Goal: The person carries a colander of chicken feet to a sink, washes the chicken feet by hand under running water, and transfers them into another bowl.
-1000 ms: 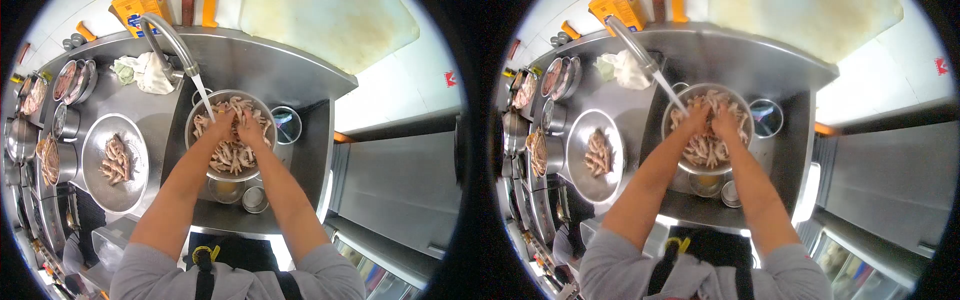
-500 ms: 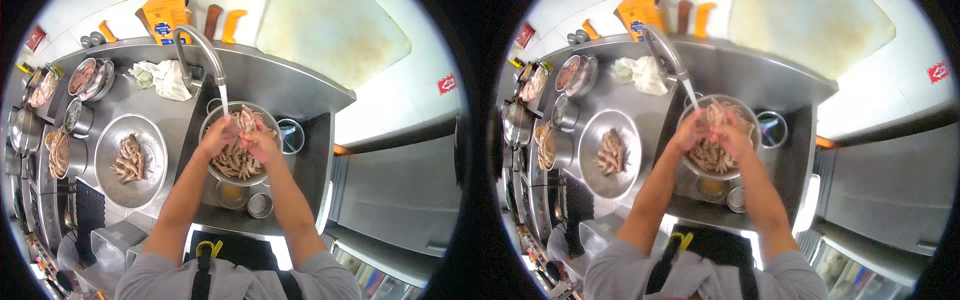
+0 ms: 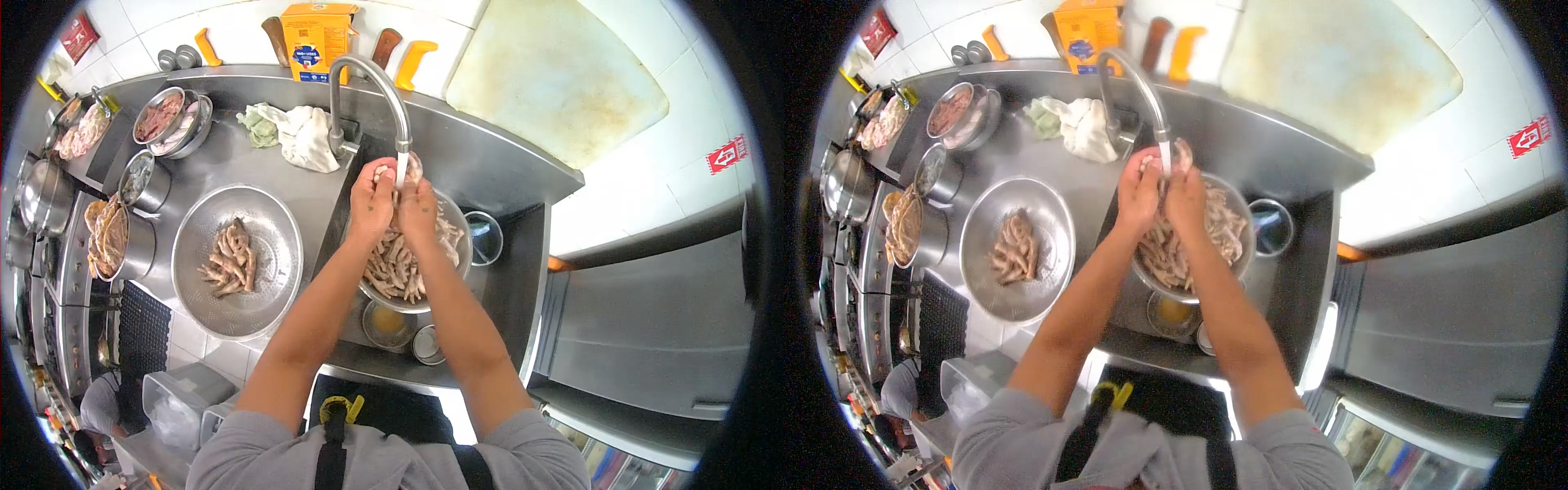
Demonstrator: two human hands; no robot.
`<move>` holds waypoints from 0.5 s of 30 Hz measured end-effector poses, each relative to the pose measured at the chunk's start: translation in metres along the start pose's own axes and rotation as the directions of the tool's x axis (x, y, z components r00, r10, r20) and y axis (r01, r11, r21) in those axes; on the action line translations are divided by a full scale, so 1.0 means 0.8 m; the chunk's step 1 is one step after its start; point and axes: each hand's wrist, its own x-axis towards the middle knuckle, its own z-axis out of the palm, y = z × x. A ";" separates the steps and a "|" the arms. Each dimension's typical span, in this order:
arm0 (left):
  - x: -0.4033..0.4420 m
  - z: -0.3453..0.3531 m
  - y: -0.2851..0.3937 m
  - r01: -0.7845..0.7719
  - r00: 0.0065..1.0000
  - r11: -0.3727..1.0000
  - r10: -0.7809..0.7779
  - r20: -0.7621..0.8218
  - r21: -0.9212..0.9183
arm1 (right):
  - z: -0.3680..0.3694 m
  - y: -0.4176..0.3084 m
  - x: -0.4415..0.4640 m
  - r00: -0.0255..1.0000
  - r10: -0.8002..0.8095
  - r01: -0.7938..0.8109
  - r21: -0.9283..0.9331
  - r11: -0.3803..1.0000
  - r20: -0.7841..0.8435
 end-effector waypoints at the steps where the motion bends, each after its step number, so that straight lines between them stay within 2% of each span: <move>1: 0.001 -0.004 0.000 0.106 0.993 0.990 -0.110 -0.044 -0.095 | 0.000 -0.008 -0.008 0.999 -0.047 0.047 0.013 0.999 0.008; 3: 0.006 -0.010 -0.001 0.295 0.937 0.910 -0.334 -0.096 -0.292 | -0.001 -0.030 -0.029 0.990 -0.141 0.140 0.040 0.989 0.022; 4: 0.009 -0.016 -0.004 0.341 0.914 0.881 -0.392 -0.102 -0.328 | 0.019 0.000 -0.022 0.992 -0.024 0.038 0.110 0.993 -0.126; 7: -0.009 0.009 0.006 0.223 0.963 0.917 -0.261 -0.073 -0.331 | 0.018 0.009 -0.006 0.971 -0.037 0.035 -0.015 0.999 -0.234; 8: -0.015 0.016 0.010 0.227 0.970 0.947 -0.240 -0.032 -0.226 | 0.016 0.013 -0.002 0.982 0.045 0.009 0.282 0.959 -0.182; 9: -0.023 0.015 0.015 0.210 0.977 0.959 -0.214 -0.003 -0.189 | 0.013 0.017 0.002 0.988 0.107 -0.031 0.551 0.834 -0.107; 10: -0.036 0.013 0.024 0.200 0.980 0.968 -0.198 0.032 -0.150 | 0.009 0.012 -0.003 0.988 0.155 -0.083 0.769 0.633 -0.020; 11: -0.044 0.013 0.030 0.189 0.981 0.976 -0.182 0.068 -0.111 | 0.012 0.010 -0.012 0.997 0.046 0.007 0.627 0.779 -0.068; 12: -0.038 0.006 0.014 0.266 0.964 0.924 -0.263 0.049 -0.275 | 0.019 0.008 -0.025 0.993 -0.070 0.104 0.457 0.883 -0.091; 13: -0.033 0.000 0.011 0.321 0.943 0.875 -0.332 0.033 -0.363 | 0.023 0.002 -0.040 0.978 -0.186 0.204 0.267 0.942 -0.089; 14: -0.028 -0.007 0.010 0.368 0.916 0.815 -0.401 0.022 -0.449 | 0.022 0.001 -0.054 0.986 -0.165 0.156 0.232 0.960 0.022; 15: -0.025 -0.013 0.008 0.406 0.883 0.744 -0.468 0.018 -0.530 | 0.017 -0.003 -0.058 0.983 -0.181 0.171 0.205 0.964 0.031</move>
